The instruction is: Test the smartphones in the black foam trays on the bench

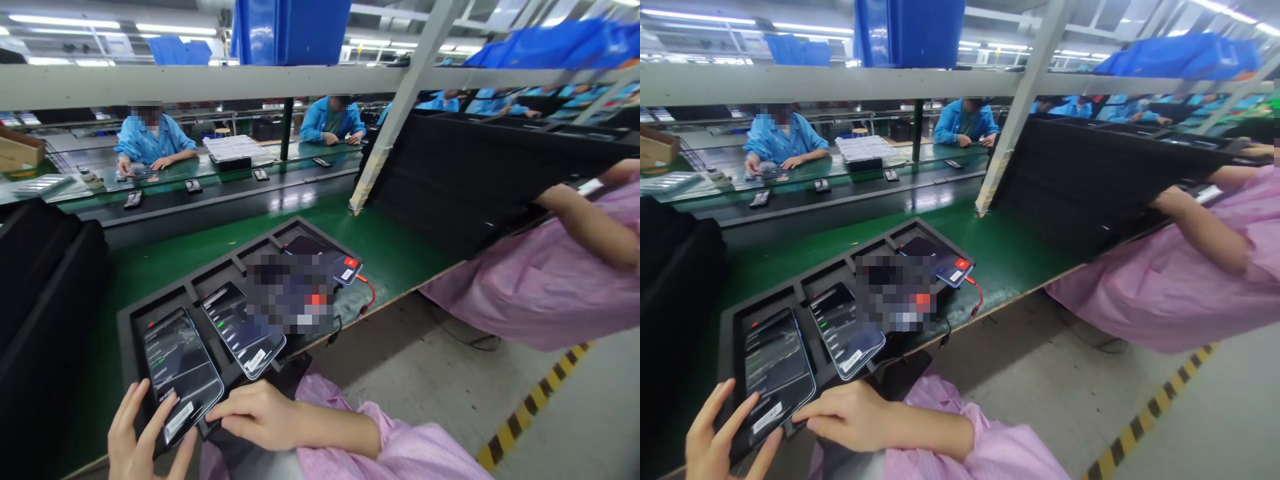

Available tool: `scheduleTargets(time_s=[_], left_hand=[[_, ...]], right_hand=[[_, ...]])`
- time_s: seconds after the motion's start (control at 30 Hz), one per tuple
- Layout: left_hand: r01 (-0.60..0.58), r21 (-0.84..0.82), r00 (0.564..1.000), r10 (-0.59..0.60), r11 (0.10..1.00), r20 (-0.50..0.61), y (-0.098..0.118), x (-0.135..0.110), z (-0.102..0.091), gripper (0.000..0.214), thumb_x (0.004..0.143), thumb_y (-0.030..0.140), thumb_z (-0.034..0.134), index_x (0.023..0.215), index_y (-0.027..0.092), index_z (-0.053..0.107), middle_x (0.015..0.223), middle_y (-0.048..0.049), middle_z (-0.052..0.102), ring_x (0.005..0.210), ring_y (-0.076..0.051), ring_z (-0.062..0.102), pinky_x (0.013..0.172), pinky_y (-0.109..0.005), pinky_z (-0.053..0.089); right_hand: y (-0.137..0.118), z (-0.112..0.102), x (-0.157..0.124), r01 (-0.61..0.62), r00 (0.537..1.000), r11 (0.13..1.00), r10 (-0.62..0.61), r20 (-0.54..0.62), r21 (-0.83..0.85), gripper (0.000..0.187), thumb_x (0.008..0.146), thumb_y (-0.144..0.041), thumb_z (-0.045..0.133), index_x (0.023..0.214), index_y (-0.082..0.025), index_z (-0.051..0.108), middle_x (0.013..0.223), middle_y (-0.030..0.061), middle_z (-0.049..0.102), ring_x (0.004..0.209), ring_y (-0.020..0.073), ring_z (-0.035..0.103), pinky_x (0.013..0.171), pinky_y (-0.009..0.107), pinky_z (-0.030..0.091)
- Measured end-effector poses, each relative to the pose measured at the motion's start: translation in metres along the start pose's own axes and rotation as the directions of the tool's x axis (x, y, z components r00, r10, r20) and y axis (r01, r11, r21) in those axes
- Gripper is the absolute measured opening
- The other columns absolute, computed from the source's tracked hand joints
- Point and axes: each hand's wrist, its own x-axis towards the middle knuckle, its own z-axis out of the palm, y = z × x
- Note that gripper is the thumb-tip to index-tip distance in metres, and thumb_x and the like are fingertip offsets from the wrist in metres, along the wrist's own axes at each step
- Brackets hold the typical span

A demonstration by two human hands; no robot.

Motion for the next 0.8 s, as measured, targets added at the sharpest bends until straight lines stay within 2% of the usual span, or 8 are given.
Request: scheduleTargets(time_s=[0.27, 0.47, 0.63, 0.7, 0.8], left_hand=[[-0.027, 0.009, 0.999, 0.027, 1.000, -0.034, -0.007, -0.006, 0.003, 0.049, 0.081, 0.023, 0.055, 0.127, 0.028, 0.038, 0.143, -0.0098, 0.027, 0.133, -0.029, 0.026, 0.106, -0.050, 0.030], [0.009, 0.009, 0.999, -0.009, 1.000, -0.035, -0.002, -0.004, 0.001, 0.044, 0.082, 0.025, 0.054, 0.124, 0.029, 0.041, 0.141, -0.0094, 0.030, 0.132, -0.030, 0.028, 0.104, -0.052, 0.032], [0.014, 0.010, 0.999, -0.013, 1.000, -0.030, -0.002, -0.008, 0.001, 0.045, 0.081, 0.025, 0.055, 0.124, 0.031, 0.042, 0.142, -0.0078, 0.029, 0.132, -0.031, 0.028, 0.105, -0.053, 0.030], [0.027, -0.018, 1.000, -0.027, 0.999, 0.005, -0.004, -0.009, -0.001, 0.043, 0.081, 0.028, 0.054, 0.123, 0.031, 0.044, 0.144, -0.0065, 0.027, 0.133, -0.030, 0.026, 0.106, -0.052, 0.028], [0.145, -0.145, 0.989, -0.139, 0.979, 0.051, -0.013, -0.005, -0.006, 0.036, 0.088, 0.036, 0.041, 0.123, 0.030, 0.044, 0.144, -0.0056, 0.027, 0.133, -0.027, 0.027, 0.107, -0.050, 0.027]], right_hand=[[-0.001, -0.007, 0.000, -0.001, 0.999, 0.998, -0.001, 0.033, 0.062, 0.039, 0.094, -0.034, 0.036, 0.113, -0.012, 0.062, 0.082, 0.0061, 0.069, 0.071, 0.0104, 0.063, 0.069, 0.020, 0.050], [-0.007, -0.014, 0.002, -0.009, 0.999, 0.993, 0.005, 0.036, 0.121, 0.037, 0.094, -0.029, 0.035, 0.112, -0.013, 0.063, 0.086, 0.0055, 0.070, 0.073, 0.0103, 0.063, 0.072, 0.020, 0.051], [-0.010, -0.016, 0.001, -0.030, 0.996, 0.997, 0.024, 0.086, 0.071, 0.036, 0.094, -0.025, 0.034, 0.116, -0.013, 0.060, 0.086, 0.0057, 0.068, 0.077, 0.0107, 0.063, 0.074, 0.021, 0.051], [-0.017, -0.023, -0.001, -0.044, 0.992, 0.999, 0.042, 0.119, 0.017, 0.036, 0.093, -0.024, 0.035, 0.119, -0.014, 0.057, 0.092, 0.0067, 0.067, 0.084, 0.0119, 0.062, 0.079, 0.024, 0.050], [-0.036, -0.045, -0.002, -0.010, 0.981, 1.000, 0.012, 0.192, -0.012, 0.039, 0.093, -0.029, 0.039, 0.128, -0.015, 0.050, 0.118, 0.0110, 0.058, 0.111, 0.0148, 0.053, 0.095, 0.028, 0.044]])
